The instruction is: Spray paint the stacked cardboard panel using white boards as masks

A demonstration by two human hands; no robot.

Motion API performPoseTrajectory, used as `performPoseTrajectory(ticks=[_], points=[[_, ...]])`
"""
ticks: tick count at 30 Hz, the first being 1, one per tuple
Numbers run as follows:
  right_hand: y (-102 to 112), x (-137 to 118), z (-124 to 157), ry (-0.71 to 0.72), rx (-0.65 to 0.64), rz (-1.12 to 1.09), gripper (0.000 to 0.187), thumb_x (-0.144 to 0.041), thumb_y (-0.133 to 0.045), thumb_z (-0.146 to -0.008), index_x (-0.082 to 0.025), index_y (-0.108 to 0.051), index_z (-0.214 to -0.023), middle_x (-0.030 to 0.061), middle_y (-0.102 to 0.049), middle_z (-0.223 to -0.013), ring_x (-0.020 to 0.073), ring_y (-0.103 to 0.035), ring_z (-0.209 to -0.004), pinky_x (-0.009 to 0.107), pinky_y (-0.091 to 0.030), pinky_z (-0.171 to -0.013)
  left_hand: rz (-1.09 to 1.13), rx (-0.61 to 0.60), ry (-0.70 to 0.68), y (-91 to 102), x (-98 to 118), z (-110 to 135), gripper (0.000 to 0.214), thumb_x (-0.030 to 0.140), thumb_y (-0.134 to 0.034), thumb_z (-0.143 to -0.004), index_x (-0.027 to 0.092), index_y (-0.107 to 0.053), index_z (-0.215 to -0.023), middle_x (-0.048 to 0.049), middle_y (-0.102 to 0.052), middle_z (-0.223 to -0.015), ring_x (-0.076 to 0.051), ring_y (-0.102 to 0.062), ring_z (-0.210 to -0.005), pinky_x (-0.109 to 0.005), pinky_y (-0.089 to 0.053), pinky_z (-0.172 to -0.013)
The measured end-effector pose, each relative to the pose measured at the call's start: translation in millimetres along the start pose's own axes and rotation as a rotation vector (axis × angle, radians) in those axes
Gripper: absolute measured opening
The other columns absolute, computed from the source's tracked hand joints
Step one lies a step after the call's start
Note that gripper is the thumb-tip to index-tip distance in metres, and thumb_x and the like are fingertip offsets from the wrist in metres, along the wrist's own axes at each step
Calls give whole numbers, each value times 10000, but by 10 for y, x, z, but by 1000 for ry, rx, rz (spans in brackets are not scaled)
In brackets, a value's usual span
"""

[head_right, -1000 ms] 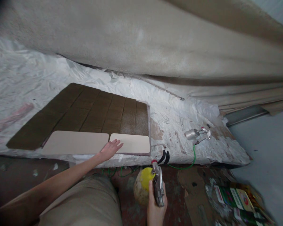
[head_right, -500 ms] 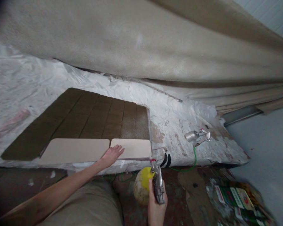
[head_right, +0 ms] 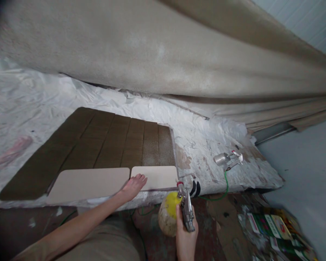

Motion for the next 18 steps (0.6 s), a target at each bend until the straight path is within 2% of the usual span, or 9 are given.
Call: performPoseTrajectory(ticks=[6, 13, 18], points=[[-7, 4, -87, -59, 22, 24, 462, -519, -728, -669, -117, -734, -898, 99, -744, -943, 275, -664, -937, 338, -517, -812, -36, 29, -17, -65, 20, 19, 314, 73, -531, -819, 155, -554, -1121, -114, -527, -1041, -255, -492, -968, -355, -476, -706], [-59, 88, -295, -1, -15, 20, 498, -501, -728, -690, -121, -704, -1011, 94, -732, -1012, 261, -653, -971, 329, -500, -862, -22, 20, -25, -93, -11, 58, 377, 83, -523, -830, 158, -522, -1199, -112, -527, -1084, -256, -492, -1007, -364, -486, -745], [-80, 127, -449, -63, -39, -58, 525, -489, -733, -697, -137, -687, -1084, 82, -721, -1071, 271, -629, -1061, 341, -487, -919, -17, -27, -27, -155, -45, 71, 449, 61, -529, -806, 162, -494, -1243, -109, -530, -1093, -252, -501, -1015, -354, -501, -733]])
Point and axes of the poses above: each hand's wrist, its own z-axis away from the middle knuckle, its own y-axis out of the back of the hand, x = y × z, the point moved 4 cm from there along -z, towards the middle knuckle
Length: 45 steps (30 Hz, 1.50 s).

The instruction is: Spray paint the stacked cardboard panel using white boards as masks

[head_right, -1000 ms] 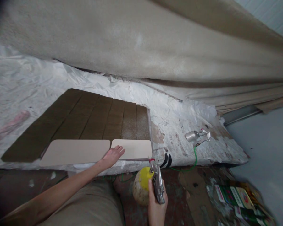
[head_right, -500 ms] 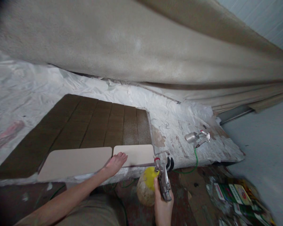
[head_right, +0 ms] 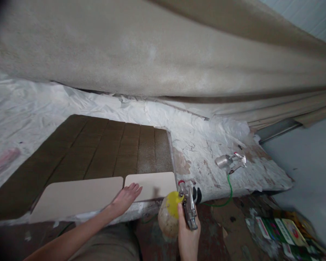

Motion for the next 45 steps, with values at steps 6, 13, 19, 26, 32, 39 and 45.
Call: performPoseTrajectory(ticks=[6, 13, 19, 26, 32, 39, 45], points=[[-50, -60, -209, 6, -49, 0, 549, -516, -732, -689, -143, -689, -1090, 79, -707, -1123, 289, -601, -1121, 380, -459, -981, -2, -32, 28, 0, -14, 18, 490, 45, -524, -796, 188, -481, -1263, -105, -538, -1106, -237, -514, -1023, -334, -506, -748], [-167, -211, -342, -3, -44, -2, 562, -523, -749, -646, -119, -714, -1034, 98, -723, -1073, 298, -634, -1056, 395, -480, -966, -7, -45, 8, 41, 5, 12, 448, 51, -507, -814, 166, -505, -1246, -104, -561, -1092, -253, -537, -1000, -372, -519, -731], [-315, -264, -359, 23, -38, -7, 544, -482, -770, -635, -142, -713, -1056, 90, -715, -1107, 300, -627, -1076, 415, -472, -985, -4, -45, -29, 3, 30, 5, 457, 67, -534, -807, 150, -494, -1255, -107, -560, -1098, -251, -534, -1001, -363, -510, -753], [-501, -373, -355, 23, -48, 3, 541, -490, -760, -656, -135, -708, -1062, 93, -711, -1108, 287, -630, -1067, 397, -489, -962, 19, -20, -42, 24, 40, 18, 455, 86, -570, -789, 160, -500, -1233, -116, -547, -1077, -254, -515, -1004, -366, -482, -774], [-512, -426, -387, 53, -10, 0, 532, -497, -760, -650, -126, -710, -1029, 95, -725, -1055, 276, -647, -1018, 383, -500, -939, -2, -25, -62, 13, 52, 0, 410, 90, -573, -793, 125, -518, -1197, -112, -544, -1047, -265, -517, -971, -378, -479, -744], [-552, -437, -316, 24, -18, -29, 524, -477, -773, -635, -132, -711, -1026, 101, -715, -1094, 285, -639, -1049, 374, -503, -930, 19, -11, -58, -19, 52, -7, 371, 102, -583, -808, 133, -536, -1176, -108, -546, -1057, -266, -516, -981, -390, -476, -756], [-584, -523, -180, 5, -33, 51, 491, -526, -760, -600, -145, -733, -908, 85, -746, -955, 294, -645, -1022, 374, -510, -903, 26, -20, -61, 54, 47, 5, 244, 103, -566, -825, 143, -606, -1063, -103, -562, -1088, -264, -514, -1011, -388, -461, -799]])
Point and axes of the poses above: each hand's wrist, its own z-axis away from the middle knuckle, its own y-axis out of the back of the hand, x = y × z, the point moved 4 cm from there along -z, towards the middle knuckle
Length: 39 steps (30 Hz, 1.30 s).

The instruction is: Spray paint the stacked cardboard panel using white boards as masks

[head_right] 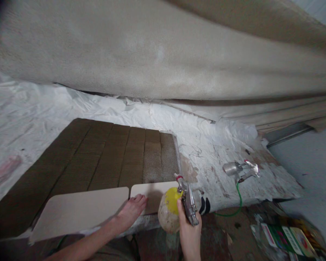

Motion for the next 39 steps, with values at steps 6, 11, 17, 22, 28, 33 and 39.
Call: performPoseTrajectory(ticks=[6, 11, 17, 22, 28, 33, 39], points=[[-70, 106, 22, 47, -29, -26, 503, -482, -771, -609, -155, -724, -988, 97, -716, -1097, 289, -633, -1071, 383, -473, -978, 45, -15, 4, 20, -4, -1, 252, 66, -536, -821, 136, -619, -1048, -105, -578, -1067, -270, -530, -1006, -395, -463, -794], [-180, 17, 93, 85, -72, -56, 514, -478, -740, -679, -131, -685, -1054, 114, -708, -1106, 266, -641, -1044, 353, -502, -930, 107, -57, 20, 43, -13, 2, 300, 66, -488, -850, 131, -607, -1118, -126, -589, -1121, -281, -534, -1058, -396, -458, -844], [-258, 14, 142, 120, -98, -64, 405, -444, -731, -690, -156, -690, -973, 107, -713, -1072, 263, -645, -1022, 383, -485, -962, 125, -78, 14, -36, -10, -34, 317, 70, -475, -863, 115, -592, -1154, -144, -613, -1092, -293, -558, -1046, -387, -471, -830], [-323, 25, 191, 94, -136, -93, 348, -421, -726, -693, -160, -677, -917, 108, -725, -1006, 253, -671, -943, 356, -527, -884, 148, -81, 23, -61, -17, -57, 357, 13, -435, -843, 113, -591, -1148, -141, -622, -1091, -285, -568, -1024, -377, -487, -794], [-360, -1, 225, 98, -142, -46, 397, -468, -705, -712, -153, -677, -952, 109, -725, -993, 239, -675, -900, 329, -531, -840, 202, -69, 37, -117, -33, -71, 355, 41, -410, -845, 130, -595, -1136, -132, -622, -1095, -277, -564, -1021, -367, -492, -797], [-369, -3, 294, 76, -143, -34, 404, -497, -697, -702, -151, -681, -909, 98, -728, -946, 236, -674, -873, 311, -539, -795, 270, -38, 32, -180, -47, -87, 356, 81, -389, -854, 130, -609, -1130, -144, -629, -1086, -277, -560, -1016, -375, -496, -806], [-336, 74, 357, 48, -102, -66, 424, -481, -714, -687, -140, -677, -937, 99, -729, -962, 240, -673, -896, 312, -537, -818, 287, -97, 52, -177, -70, -81, 341, 87, -422, -868, 151, -596, -1155, -123, -620, -1092, -271, -562, -1022, -363, -480, -812]])
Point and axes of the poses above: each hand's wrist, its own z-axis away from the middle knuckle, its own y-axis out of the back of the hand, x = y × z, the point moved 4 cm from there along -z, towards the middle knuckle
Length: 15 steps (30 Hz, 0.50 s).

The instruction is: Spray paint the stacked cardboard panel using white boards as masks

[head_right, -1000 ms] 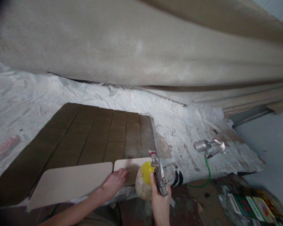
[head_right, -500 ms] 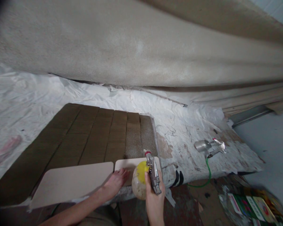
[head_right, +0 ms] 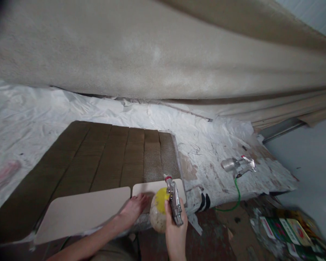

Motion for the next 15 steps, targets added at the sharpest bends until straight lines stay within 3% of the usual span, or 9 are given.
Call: performPoseTrajectory(ticks=[8, 15], points=[[115, 113, 57, -7, 68, -6, 467, -469, -717, -699, -117, -674, -1003, 132, -713, -1071, 277, -655, -1002, 373, -500, -926, -89, 55, -43, 28, 14, 56, 293, 120, -430, -887, 121, -594, -1130, -152, -582, -1121, -280, -537, -1047, -399, -450, -881], [215, 172, 140, -5, 100, 29, 457, -478, -718, -700, -120, -687, -982, 120, -727, -1013, 279, -665, -944, 374, -517, -880, -157, 34, -83, 121, 29, 58, 318, 38, -451, -832, 125, -593, -1102, -129, -577, -1107, -277, -533, -1015, -395, -468, -832]])
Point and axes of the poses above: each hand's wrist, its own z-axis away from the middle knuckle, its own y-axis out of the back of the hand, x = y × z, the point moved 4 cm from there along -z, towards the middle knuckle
